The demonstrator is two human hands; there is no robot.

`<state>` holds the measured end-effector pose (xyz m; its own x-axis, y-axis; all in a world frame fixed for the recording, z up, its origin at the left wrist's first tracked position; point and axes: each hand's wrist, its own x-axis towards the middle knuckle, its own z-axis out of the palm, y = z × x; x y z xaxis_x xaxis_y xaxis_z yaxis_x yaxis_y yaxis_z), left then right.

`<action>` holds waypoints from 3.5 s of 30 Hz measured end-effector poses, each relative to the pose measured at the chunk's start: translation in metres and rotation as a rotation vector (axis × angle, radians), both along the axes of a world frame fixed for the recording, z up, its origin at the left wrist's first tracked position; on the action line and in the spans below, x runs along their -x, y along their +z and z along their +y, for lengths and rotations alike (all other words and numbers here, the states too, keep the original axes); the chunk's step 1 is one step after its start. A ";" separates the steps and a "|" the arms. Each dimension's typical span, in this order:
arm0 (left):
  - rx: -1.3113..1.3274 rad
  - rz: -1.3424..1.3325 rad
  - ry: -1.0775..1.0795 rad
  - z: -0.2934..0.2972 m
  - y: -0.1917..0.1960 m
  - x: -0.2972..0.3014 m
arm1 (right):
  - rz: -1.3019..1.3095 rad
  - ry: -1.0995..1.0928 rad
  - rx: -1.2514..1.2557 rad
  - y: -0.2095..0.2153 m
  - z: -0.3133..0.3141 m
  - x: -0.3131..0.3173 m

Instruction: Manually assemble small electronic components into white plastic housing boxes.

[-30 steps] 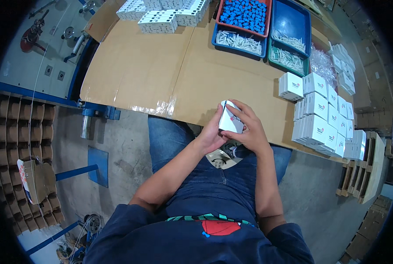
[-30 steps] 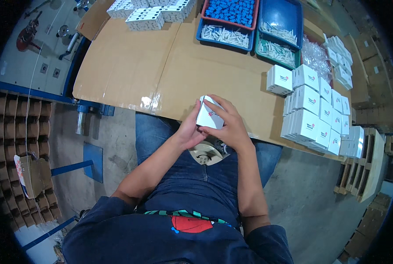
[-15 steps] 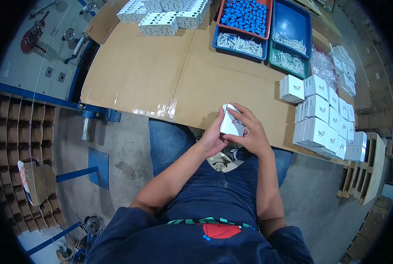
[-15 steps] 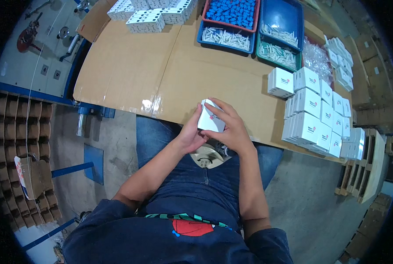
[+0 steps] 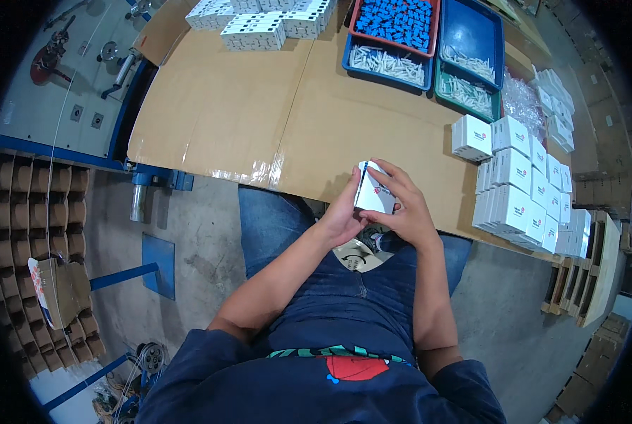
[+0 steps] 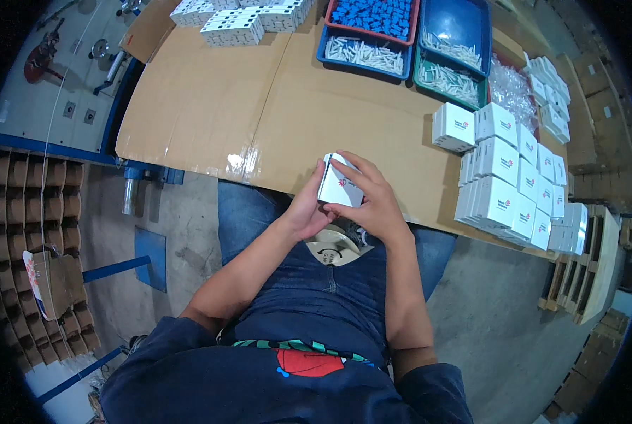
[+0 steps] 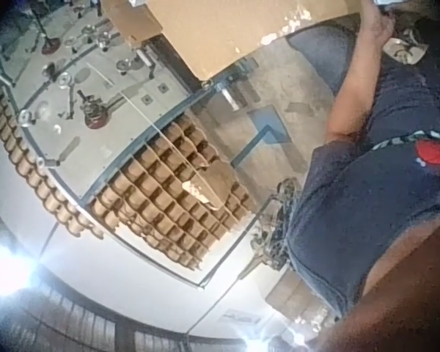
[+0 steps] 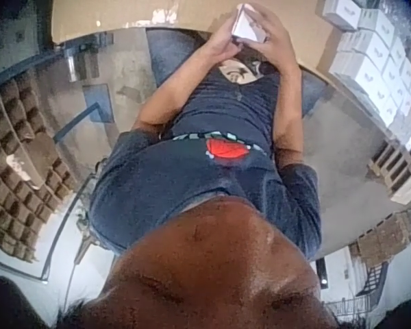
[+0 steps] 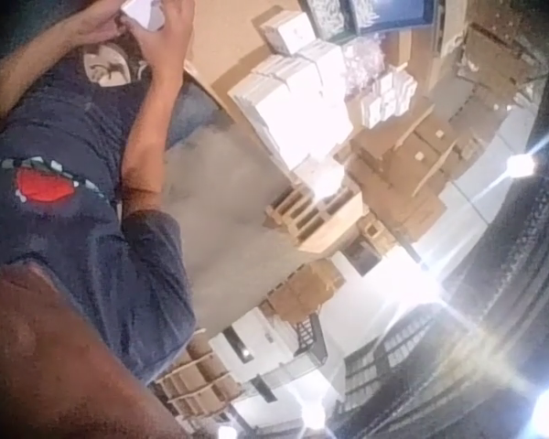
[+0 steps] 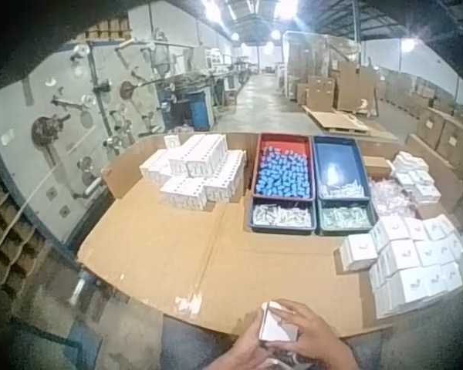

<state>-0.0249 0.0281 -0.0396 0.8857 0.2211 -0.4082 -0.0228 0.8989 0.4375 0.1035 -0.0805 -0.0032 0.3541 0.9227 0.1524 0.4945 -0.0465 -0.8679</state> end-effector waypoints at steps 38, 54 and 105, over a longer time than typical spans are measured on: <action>-0.070 -0.063 -0.066 0.004 -0.013 0.010 | -0.069 0.059 -0.052 -0.008 0.004 -0.004; -0.473 0.018 -0.040 0.019 -0.019 0.009 | 0.623 -0.067 0.418 -0.033 -0.021 -0.013; -0.896 -0.087 0.065 0.017 0.037 0.019 | 0.411 -0.067 -0.097 0.027 -0.021 -0.008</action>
